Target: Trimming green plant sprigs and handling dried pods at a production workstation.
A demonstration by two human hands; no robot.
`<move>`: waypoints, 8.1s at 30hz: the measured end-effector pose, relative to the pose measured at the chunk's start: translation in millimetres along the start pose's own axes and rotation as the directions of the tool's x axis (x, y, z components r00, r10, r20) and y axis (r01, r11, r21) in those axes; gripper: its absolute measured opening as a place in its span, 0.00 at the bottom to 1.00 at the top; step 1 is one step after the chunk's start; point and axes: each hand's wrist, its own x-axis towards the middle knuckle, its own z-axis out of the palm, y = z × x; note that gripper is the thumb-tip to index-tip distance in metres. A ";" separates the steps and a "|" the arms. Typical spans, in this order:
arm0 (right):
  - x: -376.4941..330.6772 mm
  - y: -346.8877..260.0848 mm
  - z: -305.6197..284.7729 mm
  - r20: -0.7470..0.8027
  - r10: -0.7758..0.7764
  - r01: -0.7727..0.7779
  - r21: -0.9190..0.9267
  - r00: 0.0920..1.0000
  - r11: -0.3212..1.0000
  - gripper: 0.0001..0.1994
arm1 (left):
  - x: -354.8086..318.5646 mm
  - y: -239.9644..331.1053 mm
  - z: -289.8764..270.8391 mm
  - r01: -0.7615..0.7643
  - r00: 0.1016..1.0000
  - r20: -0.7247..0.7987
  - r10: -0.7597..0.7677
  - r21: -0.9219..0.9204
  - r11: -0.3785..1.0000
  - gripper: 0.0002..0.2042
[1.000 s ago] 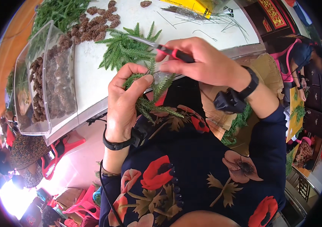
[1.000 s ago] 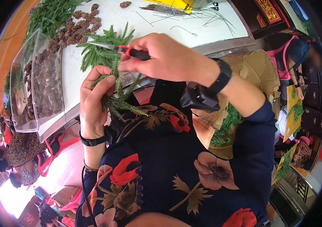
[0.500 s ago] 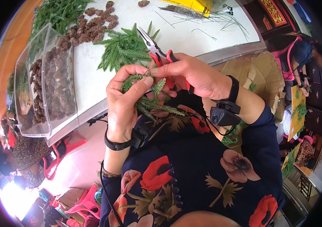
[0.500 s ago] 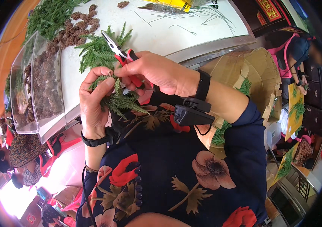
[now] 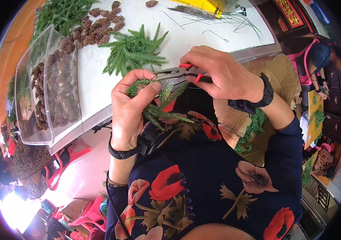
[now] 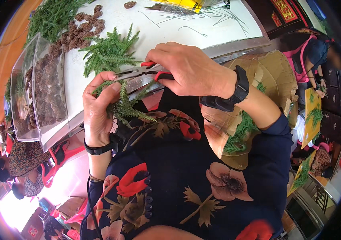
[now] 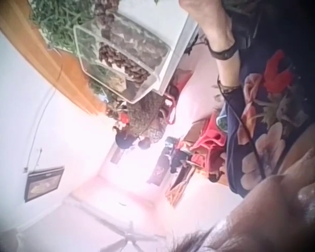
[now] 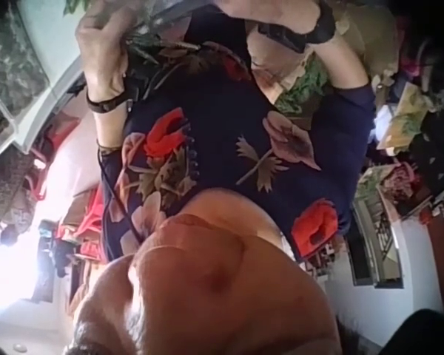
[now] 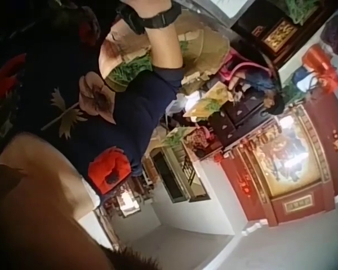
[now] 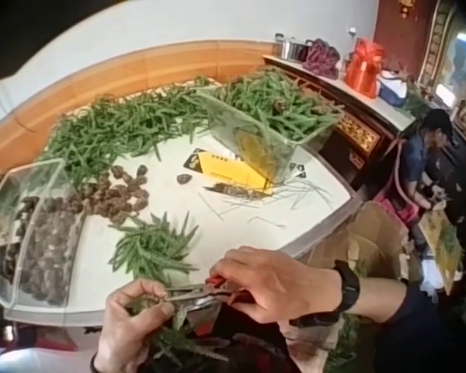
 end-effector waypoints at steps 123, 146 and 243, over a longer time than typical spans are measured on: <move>39.4 -6.7 -106.6 -0.140 0.381 -0.390 -0.044 0.914 0.920 0.16 | -26.0 33.4 -32.8 -0.472 0.871 0.174 0.460 0.036 0.881 0.38; 61.1 67.4 -141.8 -0.704 0.208 -0.591 -0.357 0.679 0.723 0.17 | -120.8 95.8 -40.8 -0.395 0.474 0.330 0.816 -0.749 0.532 0.36; 103.8 135.3 1.2 -0.206 0.233 -0.310 -0.580 0.950 0.753 0.05 | 25.9 47.1 -48.6 0.061 0.821 0.020 0.571 0.991 -0.123 0.11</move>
